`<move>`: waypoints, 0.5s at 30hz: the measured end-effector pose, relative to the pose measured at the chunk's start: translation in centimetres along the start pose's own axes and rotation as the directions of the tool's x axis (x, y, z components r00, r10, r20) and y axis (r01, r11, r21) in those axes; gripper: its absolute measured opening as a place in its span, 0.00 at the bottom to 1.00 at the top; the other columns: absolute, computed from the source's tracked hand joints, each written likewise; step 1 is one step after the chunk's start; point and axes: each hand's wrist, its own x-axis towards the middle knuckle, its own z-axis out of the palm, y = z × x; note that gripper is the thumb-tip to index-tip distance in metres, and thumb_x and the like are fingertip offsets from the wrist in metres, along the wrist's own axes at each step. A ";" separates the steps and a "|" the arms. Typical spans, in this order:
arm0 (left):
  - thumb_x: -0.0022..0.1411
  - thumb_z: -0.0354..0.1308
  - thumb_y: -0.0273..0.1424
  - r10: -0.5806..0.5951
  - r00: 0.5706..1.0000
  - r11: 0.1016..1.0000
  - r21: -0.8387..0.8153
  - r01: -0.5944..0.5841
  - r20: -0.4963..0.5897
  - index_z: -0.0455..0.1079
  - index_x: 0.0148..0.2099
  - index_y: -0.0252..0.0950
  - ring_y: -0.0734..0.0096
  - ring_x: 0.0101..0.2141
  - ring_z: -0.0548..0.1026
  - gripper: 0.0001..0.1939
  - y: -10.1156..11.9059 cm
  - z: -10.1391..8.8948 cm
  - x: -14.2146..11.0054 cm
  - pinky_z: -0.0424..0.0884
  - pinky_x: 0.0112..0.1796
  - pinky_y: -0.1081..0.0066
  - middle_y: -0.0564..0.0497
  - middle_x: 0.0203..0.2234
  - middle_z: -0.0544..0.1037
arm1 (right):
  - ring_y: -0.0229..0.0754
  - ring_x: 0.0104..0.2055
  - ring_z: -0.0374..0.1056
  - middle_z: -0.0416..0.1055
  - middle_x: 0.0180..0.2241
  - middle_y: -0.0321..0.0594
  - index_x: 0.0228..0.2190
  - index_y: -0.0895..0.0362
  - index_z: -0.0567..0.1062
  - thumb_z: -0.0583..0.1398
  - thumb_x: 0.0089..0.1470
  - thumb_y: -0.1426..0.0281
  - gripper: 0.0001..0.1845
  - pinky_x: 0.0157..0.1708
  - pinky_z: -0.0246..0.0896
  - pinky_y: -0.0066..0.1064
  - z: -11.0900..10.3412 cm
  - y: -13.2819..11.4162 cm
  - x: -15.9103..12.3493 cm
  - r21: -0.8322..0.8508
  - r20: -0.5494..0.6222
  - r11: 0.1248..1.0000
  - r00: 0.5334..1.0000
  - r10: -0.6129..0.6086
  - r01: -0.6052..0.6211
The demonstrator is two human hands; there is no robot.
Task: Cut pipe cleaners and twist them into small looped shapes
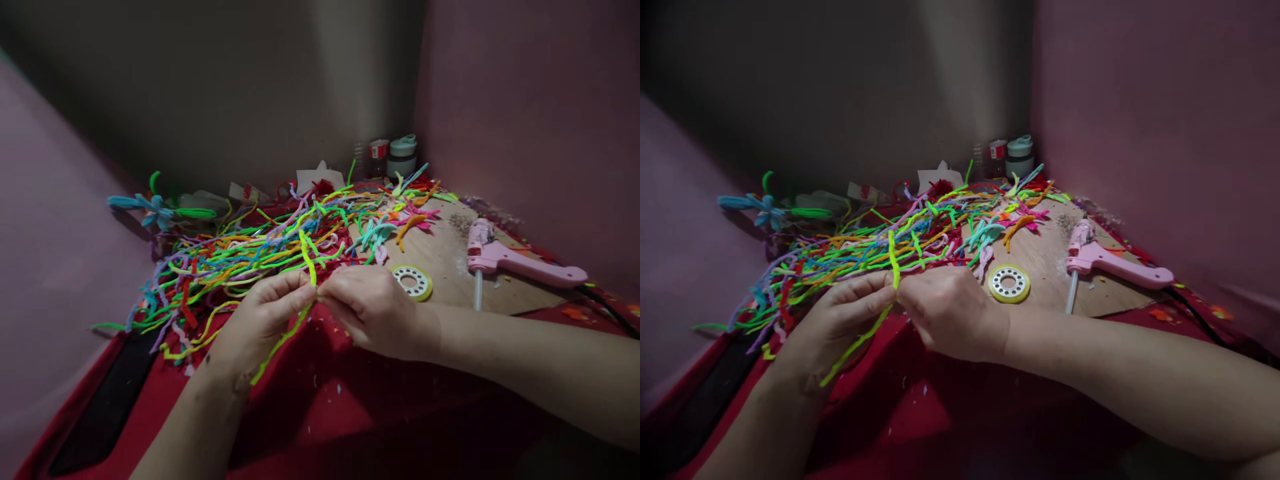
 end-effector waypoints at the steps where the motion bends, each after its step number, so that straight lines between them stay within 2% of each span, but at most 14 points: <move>1: 0.54 0.61 0.35 0.016 0.999 1.000 -0.001 -0.016 -0.029 0.69 0.31 0.34 0.79 0.23 0.63 0.09 0.0 -0.2 0.0 0.60 0.25 0.77 0.55 0.22 0.67 | 0.35 0.25 0.61 0.69 0.22 0.40 0.26 0.63 0.73 0.54 0.54 0.75 0.09 0.27 0.56 0.27 0.0 0.1 0.2 0.089 0.027 0.993 0.996 0.080 -0.082; 2: 0.54 0.61 0.35 0.043 0.997 0.999 0.012 -0.043 -0.066 0.68 0.31 0.34 0.80 0.23 0.62 0.09 0.0 -0.4 0.0 0.60 0.25 0.78 0.55 0.22 0.67 | 0.34 0.24 0.62 0.69 0.22 0.39 0.27 0.62 0.73 0.54 0.55 0.73 0.09 0.26 0.56 0.26 -0.1 0.2 0.4 0.197 0.077 0.963 0.982 0.174 -0.186; 4: 0.55 0.60 0.35 0.106 0.985 0.993 0.061 -0.099 -0.135 0.67 0.30 0.35 0.81 0.23 0.61 0.09 0.0 -0.9 -0.1 0.57 0.24 0.79 0.57 0.21 0.65 | 0.32 0.22 0.62 0.68 0.20 0.37 0.24 0.61 0.72 0.55 0.55 0.69 0.12 0.22 0.55 0.24 -0.3 0.4 0.9 0.373 0.219 0.841 0.918 0.331 -0.392; 6: 0.56 0.60 0.35 0.149 0.975 0.985 0.117 -0.131 -0.166 0.67 0.30 0.35 0.81 0.23 0.60 0.09 0.0 -1.2 -0.1 0.56 0.24 0.79 0.57 0.21 0.65 | 0.32 0.20 0.61 0.67 0.18 0.36 0.21 0.61 0.70 0.56 0.55 0.69 0.14 0.21 0.54 0.23 -0.5 0.5 1.2 0.421 0.302 0.748 0.857 0.419 -0.514; 7: 0.56 0.59 0.35 0.160 0.973 0.980 0.149 -0.135 -0.167 0.67 0.30 0.36 0.81 0.23 0.60 0.08 0.0 -1.2 -0.1 0.56 0.24 0.79 0.57 0.21 0.65 | 0.31 0.19 0.61 0.67 0.17 0.36 0.19 0.61 0.70 0.56 0.55 0.70 0.14 0.21 0.55 0.23 -0.6 0.6 1.3 0.412 0.309 0.734 0.840 0.446 -0.541; 9: 0.56 0.59 0.35 0.178 0.971 0.967 0.213 -0.142 -0.161 0.67 0.30 0.35 0.81 0.22 0.58 0.08 0.0 -1.2 0.0 0.55 0.23 0.78 0.57 0.20 0.65 | 0.30 0.19 0.60 0.66 0.16 0.34 0.19 0.61 0.70 0.57 0.54 0.73 0.13 0.22 0.54 0.23 -0.6 0.7 1.2 0.369 0.273 0.753 0.838 0.472 -0.544; 12: 0.58 0.57 0.36 0.181 0.975 0.950 0.280 -0.139 -0.131 0.67 0.28 0.35 0.81 0.21 0.58 0.10 -0.2 -1.2 0.2 0.54 0.22 0.78 0.57 0.19 0.66 | 0.29 0.18 0.58 0.64 0.15 0.32 0.19 0.61 0.70 0.58 0.53 0.73 0.12 0.22 0.53 0.23 -0.5 0.7 1.0 0.309 0.216 0.805 0.862 0.459 -0.506; 15: 0.59 0.55 0.36 0.190 0.977 0.946 0.285 -0.155 -0.100 0.67 0.29 0.36 0.79 0.22 0.61 0.10 -0.3 -1.4 0.2 0.57 0.24 0.77 0.56 0.21 0.68 | 0.30 0.19 0.58 0.65 0.16 0.32 0.21 0.61 0.72 0.58 0.54 0.71 0.12 0.22 0.53 0.23 -0.5 0.6 0.9 0.283 0.238 0.846 0.887 0.395 -0.452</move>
